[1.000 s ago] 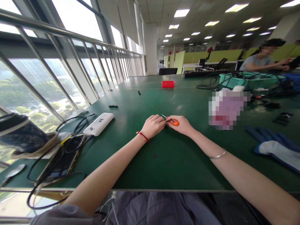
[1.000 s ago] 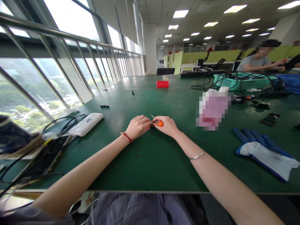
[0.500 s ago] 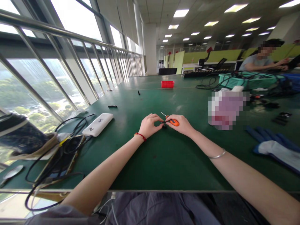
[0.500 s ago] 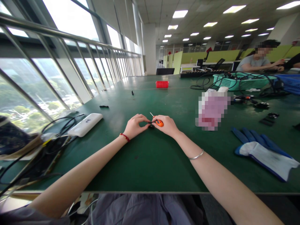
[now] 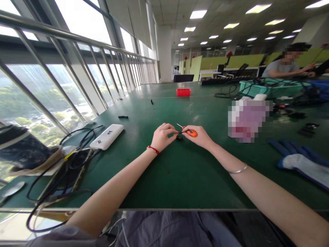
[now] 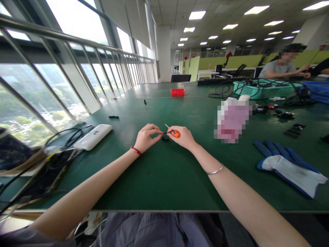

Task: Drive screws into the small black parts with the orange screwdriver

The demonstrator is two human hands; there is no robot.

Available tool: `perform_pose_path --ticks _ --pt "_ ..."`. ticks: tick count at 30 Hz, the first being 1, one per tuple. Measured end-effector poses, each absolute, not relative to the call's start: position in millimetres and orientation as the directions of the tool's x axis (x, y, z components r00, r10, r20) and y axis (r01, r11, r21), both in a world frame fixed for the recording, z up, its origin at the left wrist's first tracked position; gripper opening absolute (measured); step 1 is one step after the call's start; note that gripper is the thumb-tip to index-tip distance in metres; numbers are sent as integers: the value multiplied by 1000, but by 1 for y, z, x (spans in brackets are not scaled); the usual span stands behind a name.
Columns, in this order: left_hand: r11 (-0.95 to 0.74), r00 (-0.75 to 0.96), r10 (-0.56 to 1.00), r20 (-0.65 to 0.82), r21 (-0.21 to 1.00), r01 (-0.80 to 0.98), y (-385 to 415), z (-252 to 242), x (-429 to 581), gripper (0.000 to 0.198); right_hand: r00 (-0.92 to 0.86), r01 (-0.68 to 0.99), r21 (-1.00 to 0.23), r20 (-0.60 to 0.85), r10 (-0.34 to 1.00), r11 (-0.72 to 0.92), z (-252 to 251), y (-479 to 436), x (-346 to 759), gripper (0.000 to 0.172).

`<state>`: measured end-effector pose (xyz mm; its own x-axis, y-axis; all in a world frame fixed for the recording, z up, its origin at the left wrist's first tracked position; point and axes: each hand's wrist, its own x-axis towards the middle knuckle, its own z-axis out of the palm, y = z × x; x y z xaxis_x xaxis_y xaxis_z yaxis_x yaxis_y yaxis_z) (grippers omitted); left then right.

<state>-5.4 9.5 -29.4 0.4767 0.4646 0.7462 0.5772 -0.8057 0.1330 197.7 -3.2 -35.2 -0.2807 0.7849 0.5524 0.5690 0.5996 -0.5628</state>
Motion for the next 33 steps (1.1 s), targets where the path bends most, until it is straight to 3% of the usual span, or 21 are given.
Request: perform_pose_path --ticks 8,21,33 --pt "-841 520 439 733 131 525 11 -30 -6 14 -277 559 -569 557 783 603 -35 -3 197 13" --pt "-803 509 449 735 82 590 8 -28 -5 15 -278 549 -578 554 784 604 -32 -5 195 13" --pt "-766 495 562 663 192 613 4 -27 1 11 -315 530 -569 557 769 629 -35 -5 195 15"
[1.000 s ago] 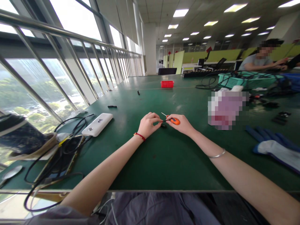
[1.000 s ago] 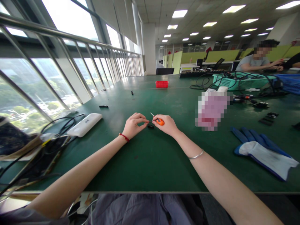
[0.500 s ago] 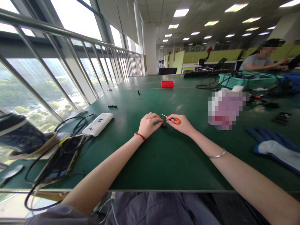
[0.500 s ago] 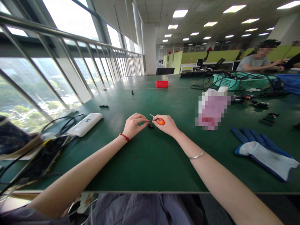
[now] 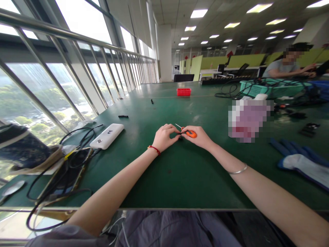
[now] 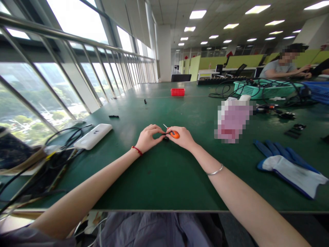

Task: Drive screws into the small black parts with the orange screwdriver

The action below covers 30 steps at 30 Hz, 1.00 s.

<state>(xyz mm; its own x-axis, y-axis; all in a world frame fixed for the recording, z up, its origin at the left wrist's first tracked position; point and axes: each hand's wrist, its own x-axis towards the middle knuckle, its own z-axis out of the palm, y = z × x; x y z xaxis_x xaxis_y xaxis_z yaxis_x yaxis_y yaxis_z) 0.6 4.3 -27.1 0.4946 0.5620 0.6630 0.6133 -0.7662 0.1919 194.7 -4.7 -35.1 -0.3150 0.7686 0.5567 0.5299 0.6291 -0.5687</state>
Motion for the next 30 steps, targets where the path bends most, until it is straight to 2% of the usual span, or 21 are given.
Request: perform_pose_path --ticks 4,11,15,18,22,24,26,30 --pt "-785 498 578 646 274 556 7 -25 -4 9 -269 558 -561 575 773 612 -32 -4 199 16" --pt "-792 658 610 441 321 520 8 -27 -4 7 -150 645 -556 581 800 525 -33 4 211 15" --pt "-773 627 633 455 329 542 14 -27 -7 8 -177 651 -545 568 804 528 -33 2 210 15" --pt "-629 445 749 491 316 710 23 -18 -27 11 -200 661 -532 554 808 529 -33 1 209 13" --pt "-150 -7 868 497 274 950 35 -5 -76 20 -223 680 -508 544 809 529 -33 1 210 13" --pt "53 -159 878 451 238 970 38 -3 -99 24 -237 684 -498 539 808 533 -33 1 210 13" --pt "180 -254 898 360 227 957 39 -2 -114 26 -244 688 -493 535 809 533 -34 1 210 13" --pt "253 -320 920 225 281 926 37 3 -124 30 -243 696 -492 524 816 523 -33 0 210 14"
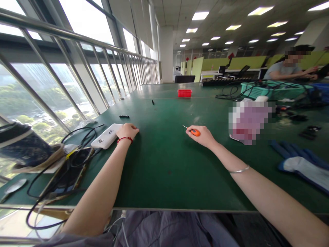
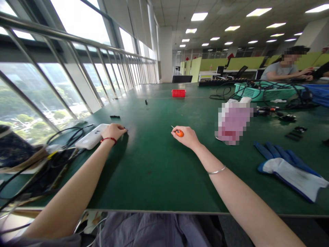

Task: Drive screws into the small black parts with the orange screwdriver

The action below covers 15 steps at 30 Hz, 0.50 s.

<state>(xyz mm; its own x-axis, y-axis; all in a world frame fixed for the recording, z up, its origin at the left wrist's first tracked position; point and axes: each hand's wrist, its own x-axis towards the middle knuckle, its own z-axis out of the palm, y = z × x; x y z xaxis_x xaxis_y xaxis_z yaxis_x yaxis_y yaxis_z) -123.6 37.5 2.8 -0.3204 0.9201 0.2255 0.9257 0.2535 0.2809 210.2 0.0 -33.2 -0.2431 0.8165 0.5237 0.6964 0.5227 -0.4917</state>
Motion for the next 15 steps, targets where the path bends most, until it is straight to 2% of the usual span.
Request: perform_pose_path --ticks 7,10,15 --pt "297 -451 840 303 440 848 33 15 -128 36 -250 698 -483 527 812 529 -34 1 211 14" --pt "331 -467 838 284 417 847 33 14 -129 37 -250 708 -477 522 816 522 -34 1 211 14" --pt "340 -429 854 294 309 888 33 10 -127 36 -256 706 -475 521 814 526 -34 0 210 14"
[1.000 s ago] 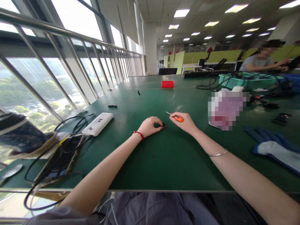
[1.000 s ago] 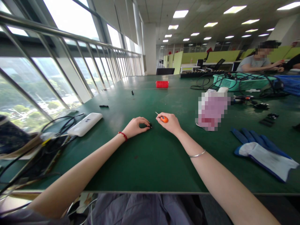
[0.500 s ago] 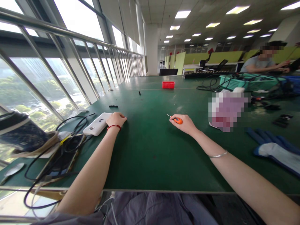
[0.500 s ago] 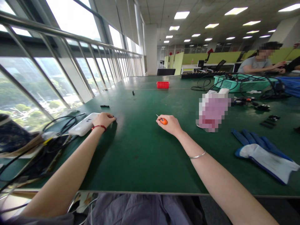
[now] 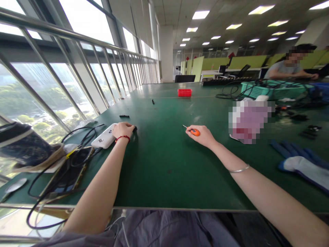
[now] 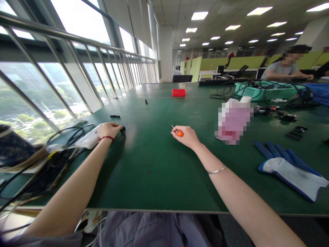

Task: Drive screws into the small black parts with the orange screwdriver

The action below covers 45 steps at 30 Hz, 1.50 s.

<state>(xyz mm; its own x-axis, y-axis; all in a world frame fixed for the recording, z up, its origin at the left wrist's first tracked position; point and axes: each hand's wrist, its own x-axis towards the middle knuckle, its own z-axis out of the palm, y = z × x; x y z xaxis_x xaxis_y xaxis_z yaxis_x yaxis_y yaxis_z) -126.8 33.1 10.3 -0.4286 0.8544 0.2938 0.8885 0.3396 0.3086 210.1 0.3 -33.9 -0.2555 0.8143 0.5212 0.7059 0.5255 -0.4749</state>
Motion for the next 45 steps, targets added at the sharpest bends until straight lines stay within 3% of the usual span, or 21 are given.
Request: perform_pose_path --ticks 8,45 --pt "342 -402 860 315 228 911 35 4 -126 36 -257 714 -461 528 810 527 -34 0 210 13" --pt "320 -381 858 345 220 921 36 1 -125 37 -275 729 -446 503 819 519 -33 -1 209 13"
